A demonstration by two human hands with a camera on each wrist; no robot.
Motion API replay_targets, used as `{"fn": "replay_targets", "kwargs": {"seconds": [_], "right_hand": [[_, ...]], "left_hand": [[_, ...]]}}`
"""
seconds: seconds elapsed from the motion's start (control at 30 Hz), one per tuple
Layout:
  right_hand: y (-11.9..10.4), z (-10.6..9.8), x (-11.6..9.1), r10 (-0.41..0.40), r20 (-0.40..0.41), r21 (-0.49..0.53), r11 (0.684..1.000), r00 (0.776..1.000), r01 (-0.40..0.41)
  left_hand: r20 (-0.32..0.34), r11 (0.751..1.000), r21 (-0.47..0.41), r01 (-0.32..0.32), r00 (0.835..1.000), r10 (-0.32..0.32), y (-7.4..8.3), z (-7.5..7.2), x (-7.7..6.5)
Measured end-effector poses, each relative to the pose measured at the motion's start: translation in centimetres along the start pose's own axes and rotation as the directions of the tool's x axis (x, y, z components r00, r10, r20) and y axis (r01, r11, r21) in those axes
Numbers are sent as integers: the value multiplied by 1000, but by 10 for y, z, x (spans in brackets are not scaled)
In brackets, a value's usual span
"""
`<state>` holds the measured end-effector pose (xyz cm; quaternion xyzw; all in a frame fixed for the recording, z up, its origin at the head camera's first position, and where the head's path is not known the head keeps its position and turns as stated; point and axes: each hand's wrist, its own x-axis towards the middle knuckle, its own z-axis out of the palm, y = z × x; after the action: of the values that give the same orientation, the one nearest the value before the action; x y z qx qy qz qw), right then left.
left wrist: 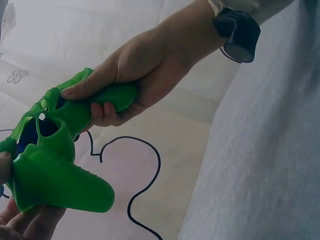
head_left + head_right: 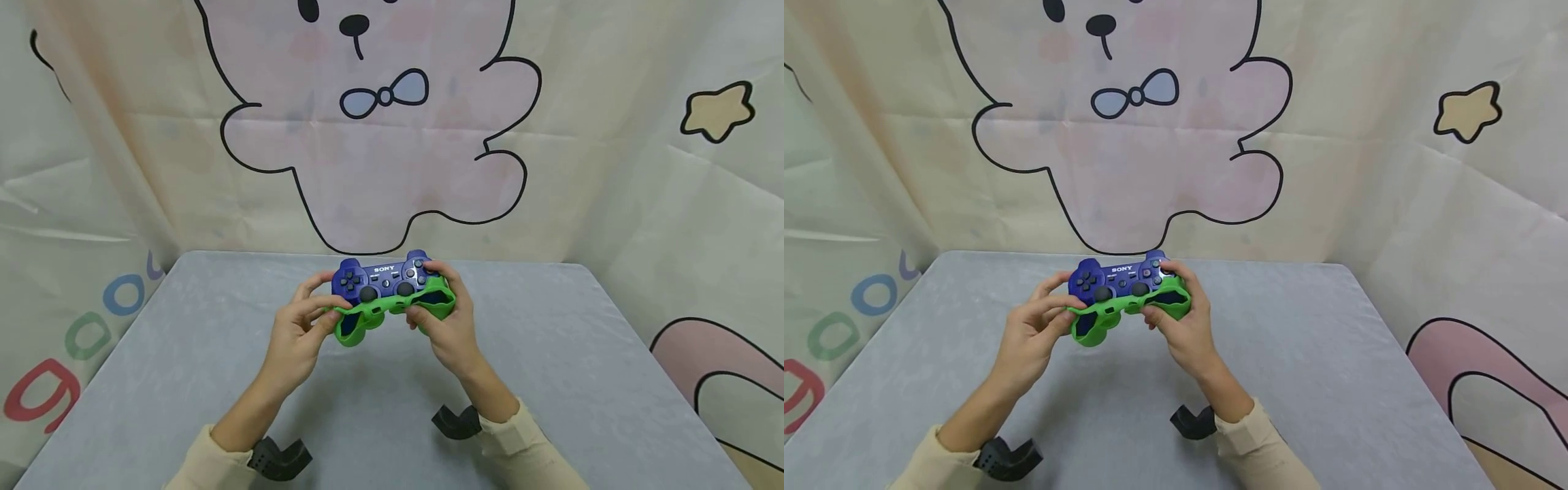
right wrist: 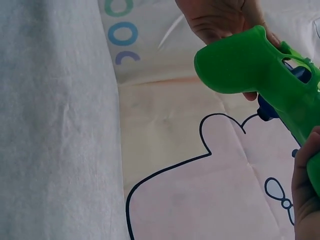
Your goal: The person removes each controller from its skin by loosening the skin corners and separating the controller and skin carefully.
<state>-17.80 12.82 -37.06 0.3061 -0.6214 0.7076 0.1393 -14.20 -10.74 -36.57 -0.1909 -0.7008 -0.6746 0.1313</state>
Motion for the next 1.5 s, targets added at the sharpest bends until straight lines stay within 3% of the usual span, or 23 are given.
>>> {"fn": "replay_targets", "kwargs": {"seconds": [0.17,0.4,0.53,0.7,0.9,1.1,1.17,1.27,1.43,1.5], "right_hand": [[1,-7,4,-30,-41,-40,999,999,29],[1,-11,5,-39,-78,-37,999,996,36],[2,-9,6,-31,-63,5,999,998,32],[4,-8,9,-39,-100,87,995,994,48],[4,-10,6,30,-146,162,987,989,-6],[-1,-13,8,97,-211,294,955,973,-32],[0,-15,7,84,-187,290,957,979,-27],[1,-14,4,50,-90,246,969,995,-27],[-1,-7,3,70,15,196,978,997,-72],[-2,-5,2,86,23,189,978,996,-89]], "left_hand": [[8,999,30,11,1000,-11,-1,-2,3],[156,998,38,44,987,-50,-11,-11,9],[203,998,64,7,979,-20,-13,-15,7],[300,999,-20,-33,953,38,-13,-14,5],[366,995,-92,37,931,-1,-10,-12,3],[431,999,10,43,901,-43,-9,-5,1],[431,998,47,28,901,-46,-7,-2,0],[416,998,56,-15,909,-9,-6,-2,-2],[465,1000,25,-16,885,2,-4,0,-5],[459,999,32,3,888,-17,-3,2,-5]]}}
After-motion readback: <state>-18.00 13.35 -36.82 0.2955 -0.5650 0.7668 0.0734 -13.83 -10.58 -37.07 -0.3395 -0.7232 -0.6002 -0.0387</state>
